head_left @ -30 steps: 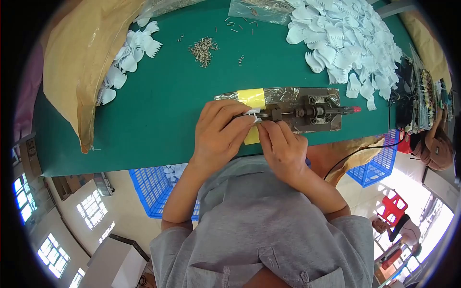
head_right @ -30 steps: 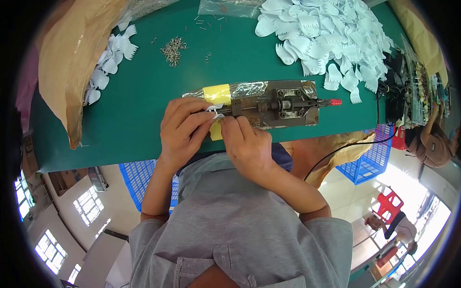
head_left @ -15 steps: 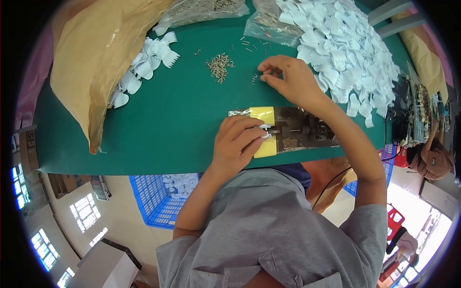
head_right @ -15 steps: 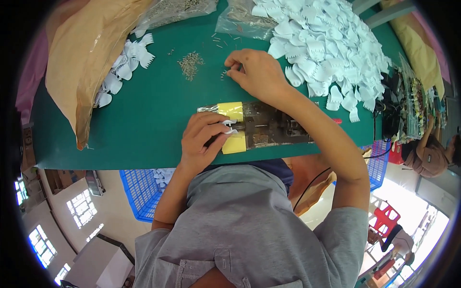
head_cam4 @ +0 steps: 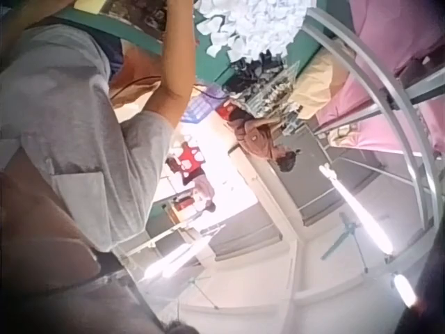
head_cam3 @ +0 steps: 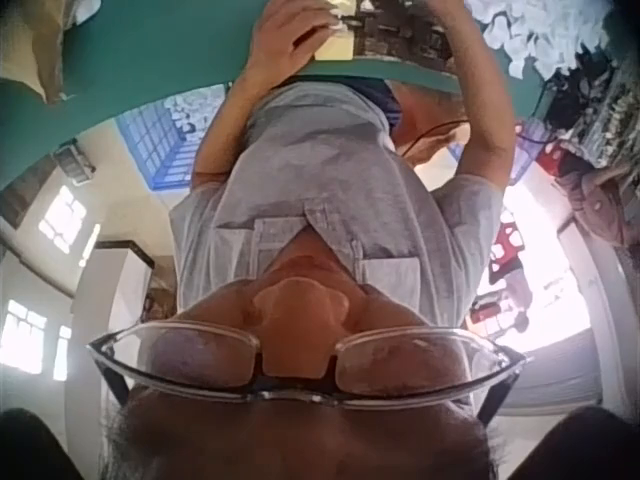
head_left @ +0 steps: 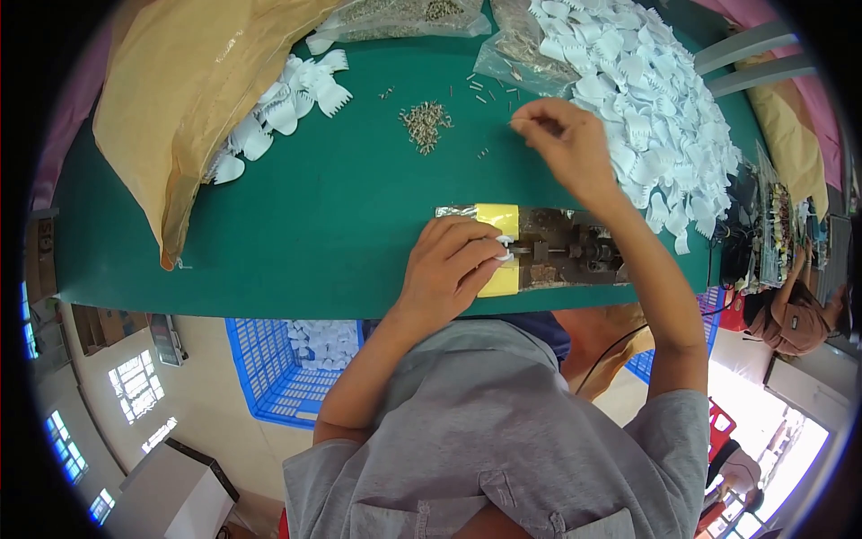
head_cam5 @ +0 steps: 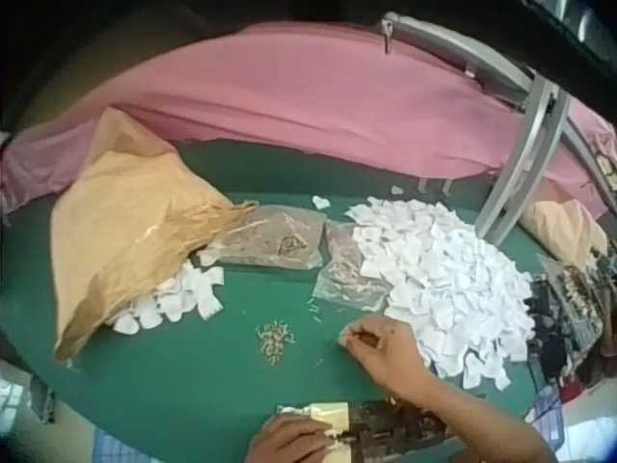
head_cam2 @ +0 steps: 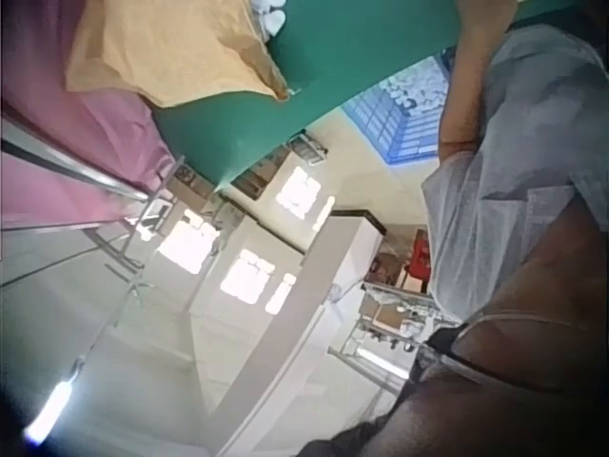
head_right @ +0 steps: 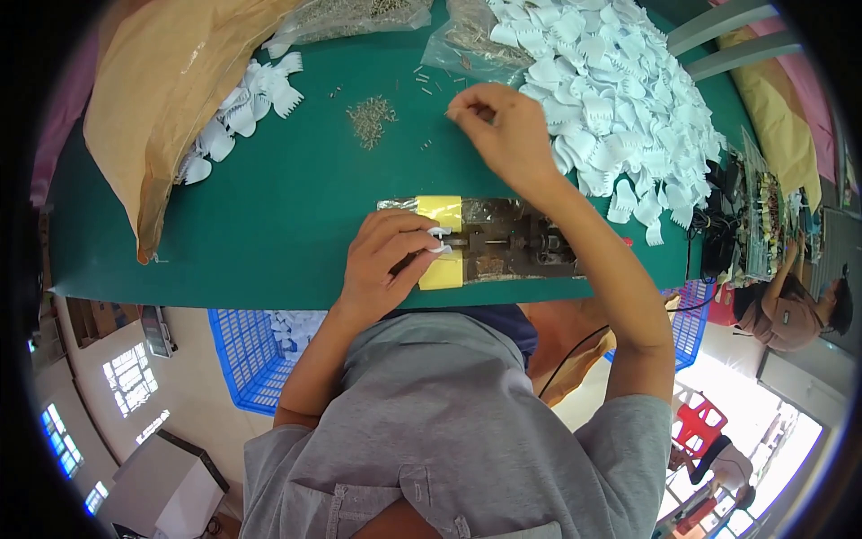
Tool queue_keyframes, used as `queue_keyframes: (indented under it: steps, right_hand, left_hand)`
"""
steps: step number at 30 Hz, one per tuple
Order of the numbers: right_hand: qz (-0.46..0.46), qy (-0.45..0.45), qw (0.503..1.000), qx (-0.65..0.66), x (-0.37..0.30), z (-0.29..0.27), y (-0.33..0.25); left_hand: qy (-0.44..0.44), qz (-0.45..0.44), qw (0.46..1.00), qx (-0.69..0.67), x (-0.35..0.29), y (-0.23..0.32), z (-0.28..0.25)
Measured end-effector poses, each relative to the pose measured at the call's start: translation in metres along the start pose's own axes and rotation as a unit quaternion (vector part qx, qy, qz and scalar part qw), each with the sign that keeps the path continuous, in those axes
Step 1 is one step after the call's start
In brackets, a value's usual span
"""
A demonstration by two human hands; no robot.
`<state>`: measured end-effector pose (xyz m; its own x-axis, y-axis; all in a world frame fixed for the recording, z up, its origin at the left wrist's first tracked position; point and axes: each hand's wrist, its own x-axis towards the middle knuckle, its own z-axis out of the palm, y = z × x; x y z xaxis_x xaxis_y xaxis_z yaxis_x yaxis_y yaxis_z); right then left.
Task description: Assemble small plastic toy components using a bench-mounted manual press.
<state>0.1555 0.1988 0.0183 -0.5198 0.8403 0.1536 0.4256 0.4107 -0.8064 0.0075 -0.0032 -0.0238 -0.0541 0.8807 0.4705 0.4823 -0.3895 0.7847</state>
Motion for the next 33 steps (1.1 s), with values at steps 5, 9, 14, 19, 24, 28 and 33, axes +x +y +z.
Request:
queue_keyframes:
  steps: [5,9,14,19,24,28,33]
  right_hand:
    - [0.028,-0.198,0.979,0.049,-0.06,-0.03,-0.056]
    - [-0.006,-0.217,0.976,0.003,-0.079,-0.025,-0.062]
    - [-0.055,-0.221,0.973,-0.043,-0.085,-0.02,-0.061]
    - [-0.098,-0.21,0.969,-0.083,-0.087,-0.018,-0.062]
    - [-0.114,-0.2,0.969,-0.09,-0.087,-0.014,-0.062]
    - [-0.159,-0.153,0.965,-0.142,-0.091,-0.01,-0.066]
    - [-0.167,-0.065,0.973,-0.148,-0.107,0.001,-0.064]
  left_hand:
    - [0.021,-0.104,0.993,-0.043,-0.011,-0.003,0.004]
    - [-0.009,-0.1,0.994,-0.038,-0.012,-0.006,0.002]
    - [-0.006,-0.11,0.993,-0.053,-0.013,-0.006,0.005]
    - [-0.008,-0.112,0.992,-0.06,-0.013,-0.004,0.004]
    - [-0.003,-0.112,0.992,-0.06,-0.012,-0.004,0.004]
    - [-0.005,-0.121,0.99,-0.067,-0.011,-0.002,0.002]
    - [0.022,-0.151,0.978,-0.142,-0.011,0.0,0.006]
